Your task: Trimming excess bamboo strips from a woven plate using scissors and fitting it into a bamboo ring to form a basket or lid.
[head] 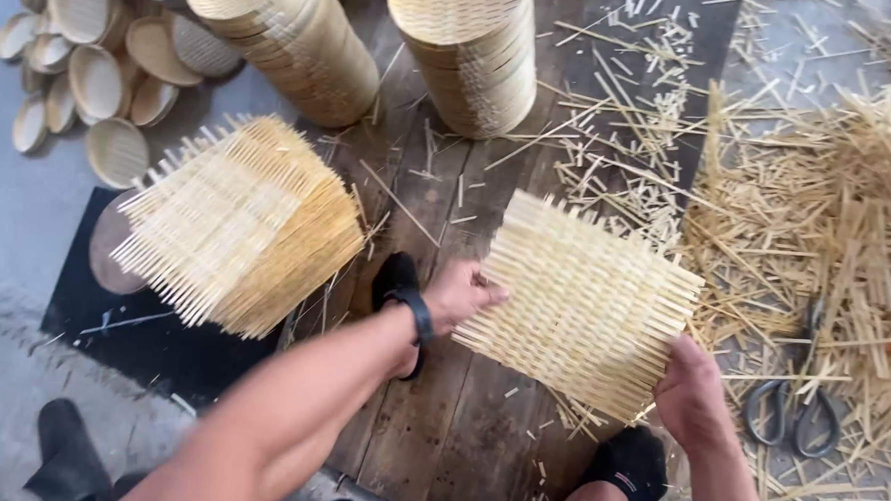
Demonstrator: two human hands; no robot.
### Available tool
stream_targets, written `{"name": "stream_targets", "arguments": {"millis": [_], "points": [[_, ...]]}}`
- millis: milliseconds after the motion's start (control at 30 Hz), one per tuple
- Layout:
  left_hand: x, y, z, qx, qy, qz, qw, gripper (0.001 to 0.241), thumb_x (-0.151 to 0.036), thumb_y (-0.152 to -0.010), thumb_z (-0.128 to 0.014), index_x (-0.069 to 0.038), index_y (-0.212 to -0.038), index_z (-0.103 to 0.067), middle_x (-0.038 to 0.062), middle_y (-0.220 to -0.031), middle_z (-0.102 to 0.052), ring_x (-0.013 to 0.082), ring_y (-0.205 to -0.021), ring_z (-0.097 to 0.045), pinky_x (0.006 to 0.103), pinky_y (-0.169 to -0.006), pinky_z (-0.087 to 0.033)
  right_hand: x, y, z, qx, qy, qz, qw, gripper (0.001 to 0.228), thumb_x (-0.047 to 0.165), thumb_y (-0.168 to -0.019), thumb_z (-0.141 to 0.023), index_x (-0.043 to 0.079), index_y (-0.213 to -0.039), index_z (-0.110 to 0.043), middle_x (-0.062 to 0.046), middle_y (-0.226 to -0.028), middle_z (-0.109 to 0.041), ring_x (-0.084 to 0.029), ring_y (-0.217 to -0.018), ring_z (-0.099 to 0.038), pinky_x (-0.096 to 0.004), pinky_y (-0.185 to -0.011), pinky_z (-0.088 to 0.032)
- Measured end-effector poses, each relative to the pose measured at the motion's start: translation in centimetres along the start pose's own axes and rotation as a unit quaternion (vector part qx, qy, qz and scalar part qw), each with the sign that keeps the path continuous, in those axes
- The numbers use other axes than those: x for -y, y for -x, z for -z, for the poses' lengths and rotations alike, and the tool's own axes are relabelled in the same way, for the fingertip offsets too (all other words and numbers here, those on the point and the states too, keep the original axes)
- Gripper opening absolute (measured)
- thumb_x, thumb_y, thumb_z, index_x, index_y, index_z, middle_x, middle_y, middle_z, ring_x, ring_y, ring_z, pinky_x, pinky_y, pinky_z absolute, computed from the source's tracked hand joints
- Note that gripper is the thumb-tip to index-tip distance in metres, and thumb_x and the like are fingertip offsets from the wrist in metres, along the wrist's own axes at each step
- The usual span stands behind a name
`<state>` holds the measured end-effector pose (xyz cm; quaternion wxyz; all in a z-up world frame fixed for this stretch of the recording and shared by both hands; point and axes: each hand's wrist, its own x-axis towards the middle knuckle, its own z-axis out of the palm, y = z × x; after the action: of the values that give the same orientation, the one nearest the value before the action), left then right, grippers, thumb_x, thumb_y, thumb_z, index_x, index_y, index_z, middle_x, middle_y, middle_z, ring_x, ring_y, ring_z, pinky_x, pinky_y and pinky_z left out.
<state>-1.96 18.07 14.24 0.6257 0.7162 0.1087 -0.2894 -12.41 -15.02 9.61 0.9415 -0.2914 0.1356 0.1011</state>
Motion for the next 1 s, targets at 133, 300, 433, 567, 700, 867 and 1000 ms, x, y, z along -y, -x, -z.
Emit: {"name": "stream_targets", "arguments": {"millis": [133,300,433,567,700,867,1000], "points": [[10.6,-5.4,-1.5,-0.096,-0.040,0.008,0.995,0.021,-0.004,-0.083,-0.082,0.003,-0.101,-0.074,0.008,-0.093,-0.077,0.0122,-0.079,-0.071,0.0291,-0.072,-0.059,-2.5,-2.5,3.2,-0.155,0.262,-0.032,0.952,0.042,0.006,-0.088,-0.072,-0.001,-0.127,-0.062,-0.012,-0.117,-0.072,-0.019,-0.102,-0.069,-0.035,-0.091,-0.056],[16.0,-7.2,-0.7,-0.074,0.075,0.017,0.994,0.021,-0.002,-0.081,-0.080,0.002,-0.101,-0.075,0.009,-0.094,-0.078,0.0126,-0.077,-0.072,0.0302,-0.070,-0.060,-3.8,-3.0,4.0,-0.194,0.312,-0.064,0.928,0.035,0.003,-0.085,-0.074,-0.002,-0.119,-0.067,-0.013,-0.107,-0.076,-0.018,-0.087,-0.072,-0.033,-0.077,-0.060],[13.6,-7.0,-0.5,-0.059,0.068,0.045,0.995,0.024,0.001,-0.079,-0.080,0.004,-0.101,-0.074,0.013,-0.094,-0.079,0.0157,-0.078,-0.074,0.0311,-0.071,-0.062,-3.2,-3.3,3.3,-0.197,0.313,-0.032,0.929,0.031,0.003,-0.085,-0.076,-0.002,-0.114,-0.069,-0.013,-0.104,-0.076,-0.017,-0.084,-0.072,-0.032,-0.075,-0.060],[13.0,-6.2,-1.0,-0.073,0.073,0.042,0.994,0.030,0.002,-0.077,-0.080,0.004,-0.105,-0.070,0.014,-0.097,-0.079,0.0162,-0.080,-0.076,0.0318,-0.073,-0.063,-3.8,-3.0,4.2,-0.204,0.302,-0.030,0.931,0.033,0.003,-0.083,-0.079,-0.002,-0.114,-0.070,-0.014,-0.104,-0.077,-0.016,-0.086,-0.072,-0.030,-0.077,-0.061],[10.7,-5.3,-1.5,-0.097,0.040,0.041,0.994,0.031,0.001,-0.078,-0.079,0.005,-0.107,-0.068,0.015,-0.098,-0.079,0.0180,-0.082,-0.076,0.0330,-0.075,-0.062,-3.8,-3.1,3.6,-0.233,0.316,-0.035,0.919,0.033,0.003,-0.083,-0.080,-0.001,-0.113,-0.067,-0.012,-0.103,-0.077,-0.015,-0.086,-0.072,-0.029,-0.076,-0.060],[9.1,-5.0,-1.2,-0.099,-0.019,0.094,0.990,0.031,-0.003,-0.079,-0.078,0.004,-0.107,-0.067,0.015,-0.099,-0.078,0.0211,-0.086,-0.075,0.0344,-0.079,-0.062,-4.2,-3.1,3.4,-0.247,0.347,-0.031,0.904,0.033,0.007,-0.082,-0.082,-0.003,-0.111,-0.069,-0.012,-0.097,-0.077,-0.015,-0.080,-0.071,-0.028,-0.072,-0.061],[8.9,-5.3,-0.7,-0.087,-0.027,0.100,0.991,0.032,-0.003,-0.080,-0.075,0.002,-0.110,-0.064,0.014,-0.104,-0.077,0.0204,-0.090,-0.075,0.0334,-0.081,-0.062,-4.3,-3.0,3.3,-0.237,0.373,-0.021,0.897,0.037,0.009,-0.080,-0.084,-0.002,-0.112,-0.070,-0.010,-0.097,-0.077,-0.012,-0.080,-0.071,-0.025,-0.072,-0.059]]}}
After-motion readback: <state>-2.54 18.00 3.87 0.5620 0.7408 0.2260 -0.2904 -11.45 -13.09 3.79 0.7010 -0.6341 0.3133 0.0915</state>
